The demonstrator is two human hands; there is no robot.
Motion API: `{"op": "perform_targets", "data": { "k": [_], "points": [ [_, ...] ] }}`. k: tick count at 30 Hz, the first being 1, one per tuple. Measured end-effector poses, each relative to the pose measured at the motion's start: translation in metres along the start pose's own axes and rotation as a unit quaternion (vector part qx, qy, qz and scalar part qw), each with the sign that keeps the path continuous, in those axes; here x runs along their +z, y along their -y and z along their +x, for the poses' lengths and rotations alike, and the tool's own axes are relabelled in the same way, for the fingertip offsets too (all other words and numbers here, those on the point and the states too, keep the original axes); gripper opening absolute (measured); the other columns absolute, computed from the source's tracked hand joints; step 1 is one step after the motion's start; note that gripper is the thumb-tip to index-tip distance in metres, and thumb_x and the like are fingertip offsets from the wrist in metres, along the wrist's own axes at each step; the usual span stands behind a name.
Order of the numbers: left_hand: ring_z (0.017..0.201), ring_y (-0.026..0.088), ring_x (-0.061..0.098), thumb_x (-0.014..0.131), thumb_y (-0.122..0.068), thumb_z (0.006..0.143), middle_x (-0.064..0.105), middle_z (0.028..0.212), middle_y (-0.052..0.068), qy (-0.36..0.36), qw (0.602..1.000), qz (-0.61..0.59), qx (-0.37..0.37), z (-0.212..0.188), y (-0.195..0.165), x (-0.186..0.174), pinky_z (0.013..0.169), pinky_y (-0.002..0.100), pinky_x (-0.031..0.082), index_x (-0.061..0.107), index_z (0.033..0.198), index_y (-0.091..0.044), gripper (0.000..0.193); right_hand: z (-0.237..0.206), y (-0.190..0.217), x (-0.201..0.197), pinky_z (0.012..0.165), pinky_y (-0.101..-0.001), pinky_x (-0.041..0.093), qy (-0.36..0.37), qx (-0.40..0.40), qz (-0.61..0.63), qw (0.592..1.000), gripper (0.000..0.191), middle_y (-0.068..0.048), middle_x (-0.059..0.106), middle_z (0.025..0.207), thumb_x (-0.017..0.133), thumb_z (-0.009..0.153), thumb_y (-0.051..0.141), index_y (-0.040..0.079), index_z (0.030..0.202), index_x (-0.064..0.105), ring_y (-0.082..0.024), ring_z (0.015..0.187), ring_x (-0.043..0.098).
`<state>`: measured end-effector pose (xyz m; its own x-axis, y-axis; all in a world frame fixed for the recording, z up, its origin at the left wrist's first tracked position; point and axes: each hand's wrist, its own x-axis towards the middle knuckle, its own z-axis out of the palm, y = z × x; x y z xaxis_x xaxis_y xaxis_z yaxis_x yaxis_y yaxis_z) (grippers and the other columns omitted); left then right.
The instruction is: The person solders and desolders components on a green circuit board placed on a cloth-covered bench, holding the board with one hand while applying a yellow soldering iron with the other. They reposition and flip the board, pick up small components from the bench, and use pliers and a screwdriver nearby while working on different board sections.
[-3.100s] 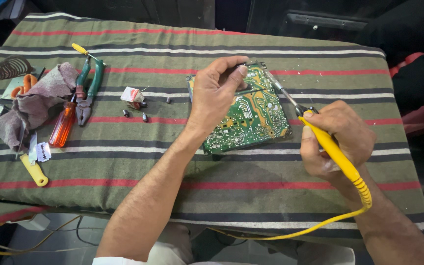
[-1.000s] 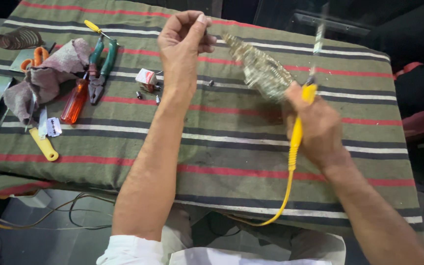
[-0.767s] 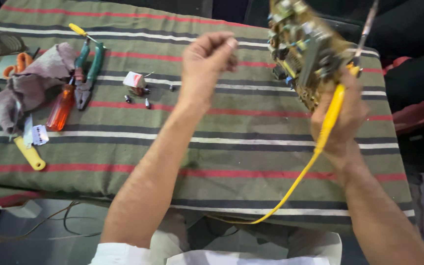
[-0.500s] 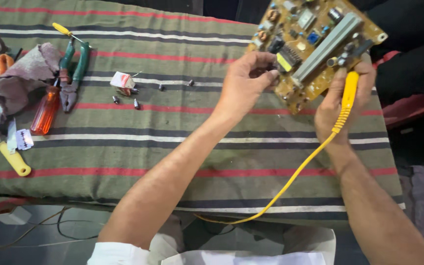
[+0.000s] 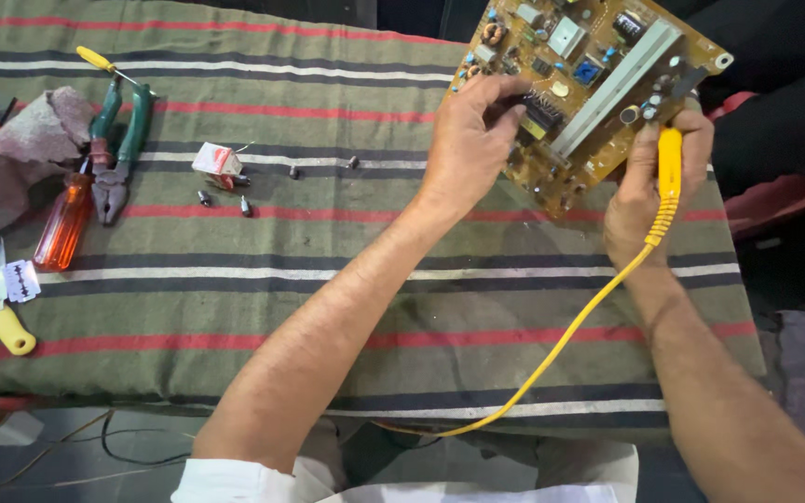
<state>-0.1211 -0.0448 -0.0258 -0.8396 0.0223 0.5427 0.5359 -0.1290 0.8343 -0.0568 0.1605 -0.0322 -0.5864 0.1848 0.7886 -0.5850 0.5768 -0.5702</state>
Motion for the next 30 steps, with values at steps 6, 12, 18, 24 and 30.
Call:
{"op": "perform_targets", "data": {
  "k": [6,12,18,24,30],
  "points": [
    [0.094,0.012,0.071,0.070,0.002,0.096,0.070,0.105,0.004,0.049,0.996,-0.028,0.065,0.004,-0.012,-0.006,0.086,0.026,0.058,0.071,0.116,-0.002,0.020,0.002,0.009,0.001,0.103,-0.0264,0.046,0.011,-0.010,-0.015,1.000,0.010,-0.007,0.059,0.124,0.056,0.124,0.006,-0.001,0.130,0.052,-0.014,0.111,0.056],
    [0.088,0.014,0.067,0.074,0.001,0.095,0.068,0.099,0.006,0.082,0.994,0.020,0.062,0.000,-0.018,-0.017,0.078,0.026,0.054,0.074,0.112,-0.001,0.017,0.000,0.020,0.000,0.107,-0.0256,0.045,0.020,-0.013,-0.008,1.000,0.010,-0.008,0.058,0.130,0.054,0.126,0.006,-0.002,0.132,0.053,-0.014,0.116,0.056],
    [0.093,0.015,0.071,0.070,0.003,0.096,0.071,0.101,0.007,0.094,0.992,0.024,0.083,0.000,-0.018,-0.019,0.085,0.027,0.058,0.071,0.117,-0.002,0.021,0.001,0.027,0.000,0.102,-0.0235,0.045,0.018,-0.003,0.026,1.000,0.008,-0.007,0.060,0.125,0.055,0.125,0.005,-0.002,0.128,0.052,-0.011,0.110,0.055],
    [0.097,0.014,0.073,0.066,0.004,0.099,0.074,0.107,0.007,0.113,0.992,0.016,0.050,-0.001,-0.015,-0.022,0.087,0.027,0.060,0.070,0.120,-0.002,0.022,0.001,0.030,-0.003,0.093,-0.0222,0.044,0.026,-0.003,0.026,0.999,0.008,-0.005,0.060,0.120,0.054,0.126,0.007,-0.002,0.127,0.053,-0.010,0.101,0.053],
    [0.106,0.012,0.073,0.067,0.004,0.099,0.076,0.114,0.004,0.123,0.992,-0.015,0.032,0.001,-0.014,-0.022,0.094,0.027,0.060,0.069,0.123,-0.002,0.025,0.002,0.033,-0.005,0.100,-0.0231,0.047,0.033,-0.020,0.004,0.999,0.011,-0.007,0.060,0.122,0.054,0.126,0.009,-0.002,0.127,0.053,-0.011,0.106,0.056]
  ]
}}
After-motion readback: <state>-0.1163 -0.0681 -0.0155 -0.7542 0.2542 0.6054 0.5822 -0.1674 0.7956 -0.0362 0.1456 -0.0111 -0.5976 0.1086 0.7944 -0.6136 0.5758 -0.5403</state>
